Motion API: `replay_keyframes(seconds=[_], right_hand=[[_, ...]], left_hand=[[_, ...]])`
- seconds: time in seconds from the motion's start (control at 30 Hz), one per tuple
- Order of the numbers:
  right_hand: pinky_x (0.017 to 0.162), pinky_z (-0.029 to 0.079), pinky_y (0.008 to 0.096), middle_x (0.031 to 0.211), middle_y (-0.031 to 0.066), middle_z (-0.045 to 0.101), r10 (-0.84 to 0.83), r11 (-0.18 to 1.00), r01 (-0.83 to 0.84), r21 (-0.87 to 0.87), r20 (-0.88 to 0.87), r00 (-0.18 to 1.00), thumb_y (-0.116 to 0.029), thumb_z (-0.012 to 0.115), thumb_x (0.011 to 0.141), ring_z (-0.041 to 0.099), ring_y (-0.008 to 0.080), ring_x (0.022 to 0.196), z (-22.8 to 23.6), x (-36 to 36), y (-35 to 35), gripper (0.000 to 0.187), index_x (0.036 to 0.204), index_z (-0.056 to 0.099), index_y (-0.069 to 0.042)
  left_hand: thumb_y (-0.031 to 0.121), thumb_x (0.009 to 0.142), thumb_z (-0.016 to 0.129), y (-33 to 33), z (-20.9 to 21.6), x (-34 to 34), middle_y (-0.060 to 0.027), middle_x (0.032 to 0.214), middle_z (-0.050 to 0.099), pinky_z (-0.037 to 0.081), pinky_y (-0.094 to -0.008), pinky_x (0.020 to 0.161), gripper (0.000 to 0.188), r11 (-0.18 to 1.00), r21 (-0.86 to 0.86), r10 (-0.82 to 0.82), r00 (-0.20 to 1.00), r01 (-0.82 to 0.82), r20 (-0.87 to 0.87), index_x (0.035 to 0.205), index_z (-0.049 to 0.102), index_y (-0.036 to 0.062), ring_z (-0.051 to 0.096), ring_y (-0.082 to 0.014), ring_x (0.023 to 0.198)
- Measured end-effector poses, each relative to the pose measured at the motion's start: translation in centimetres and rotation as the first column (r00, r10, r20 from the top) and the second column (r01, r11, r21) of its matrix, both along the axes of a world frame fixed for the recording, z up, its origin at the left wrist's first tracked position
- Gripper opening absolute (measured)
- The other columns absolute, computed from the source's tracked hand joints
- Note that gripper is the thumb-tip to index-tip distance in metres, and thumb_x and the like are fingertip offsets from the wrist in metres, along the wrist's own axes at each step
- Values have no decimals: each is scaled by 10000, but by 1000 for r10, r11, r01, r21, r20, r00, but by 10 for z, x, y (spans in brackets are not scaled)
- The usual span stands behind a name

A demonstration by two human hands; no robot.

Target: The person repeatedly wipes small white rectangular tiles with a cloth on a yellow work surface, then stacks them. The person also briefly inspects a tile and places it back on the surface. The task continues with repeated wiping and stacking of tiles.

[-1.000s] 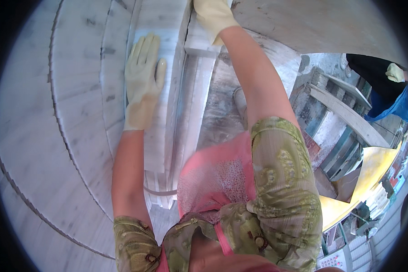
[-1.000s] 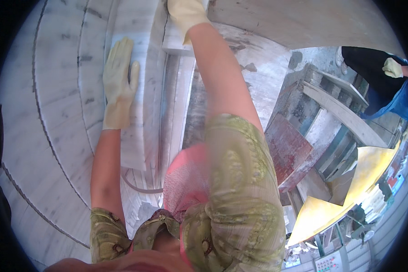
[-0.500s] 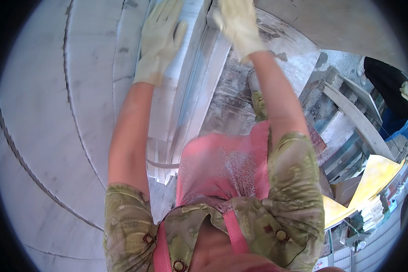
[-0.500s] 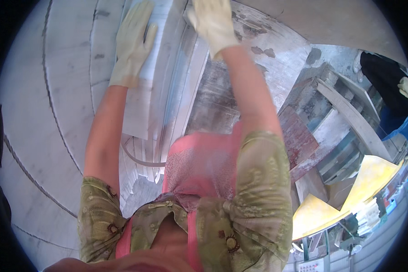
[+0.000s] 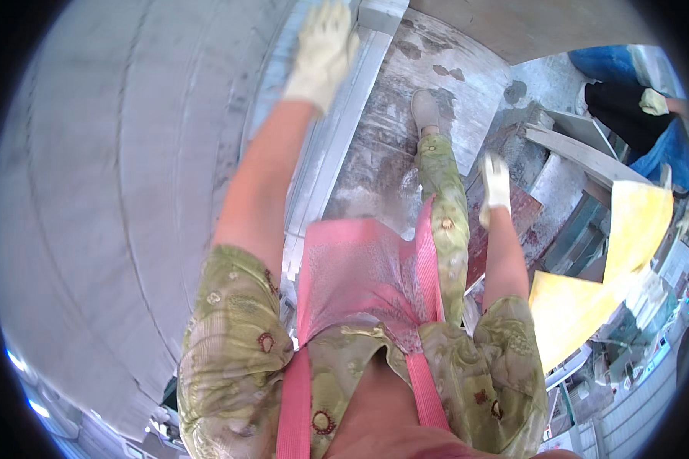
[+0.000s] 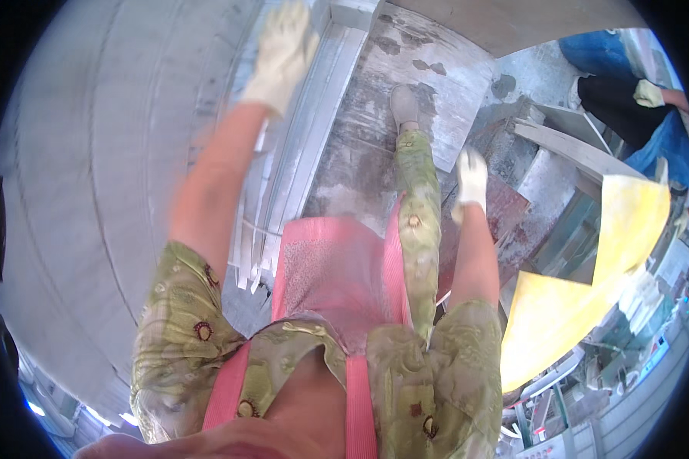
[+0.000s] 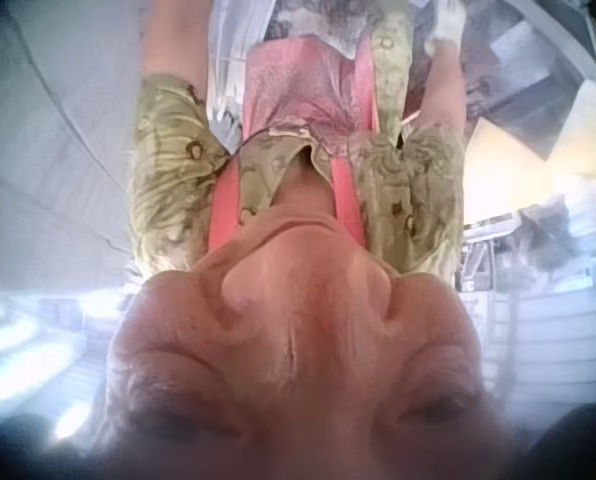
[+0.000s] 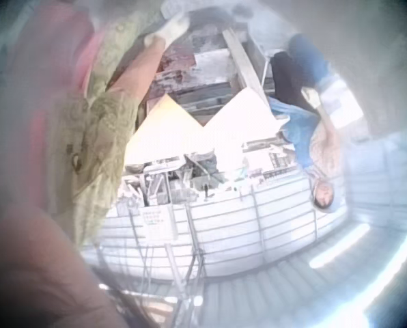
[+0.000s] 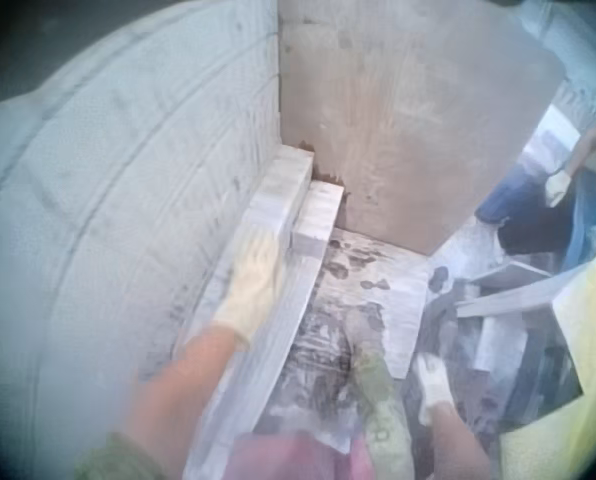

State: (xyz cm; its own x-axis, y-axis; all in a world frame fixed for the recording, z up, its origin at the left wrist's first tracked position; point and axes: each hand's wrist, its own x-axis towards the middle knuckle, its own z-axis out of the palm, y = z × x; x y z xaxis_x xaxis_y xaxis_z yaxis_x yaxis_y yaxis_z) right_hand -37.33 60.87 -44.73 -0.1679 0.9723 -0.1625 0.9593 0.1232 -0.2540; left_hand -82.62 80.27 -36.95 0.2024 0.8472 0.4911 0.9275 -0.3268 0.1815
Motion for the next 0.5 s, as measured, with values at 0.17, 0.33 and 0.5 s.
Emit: replay_keyframes(seconds=[0.17, 0.33, 0.5], right_hand=[[733, 528, 389, 823, 102, 698, 382, 724, -96, -683, 281, 880, -342, 606, 917, 678, 256, 779, 26, 61, -267, 266, 889, 744, -116], [659, 510, 392, 831, 137, 727, -586, 576, 328, -749, -98, 804, -305, 578, 948, 666, 228, 715, 67, 15, -434, 332, 899, 757, -31], [607, 480, 385, 757, 115, 698, -746, 562, 369, -740, -262, 612, -205, 537, 959, 626, 210, 644, 79, -19, -521, 300, 949, 735, 19]], left_hand=[[170, 929, 644, -296, 27, 8, -223, 1274, 638, 376, -496, 1155, 356, 825, -537, -35, 964, 176, 262, 1232, 642, -15, 547, -391, 1282], [135, 940, 565, -514, 49, -52, -218, 1260, 659, 368, -488, 1164, 326, 713, -692, 9, 985, 114, 172, 1204, 655, -33, 557, -400, 1278], [143, 917, 589, -532, 54, -84, -164, 1238, 676, 367, -469, 1169, 363, 814, -576, -137, 988, 73, -67, 1244, 642, -3, 557, -372, 1289]])
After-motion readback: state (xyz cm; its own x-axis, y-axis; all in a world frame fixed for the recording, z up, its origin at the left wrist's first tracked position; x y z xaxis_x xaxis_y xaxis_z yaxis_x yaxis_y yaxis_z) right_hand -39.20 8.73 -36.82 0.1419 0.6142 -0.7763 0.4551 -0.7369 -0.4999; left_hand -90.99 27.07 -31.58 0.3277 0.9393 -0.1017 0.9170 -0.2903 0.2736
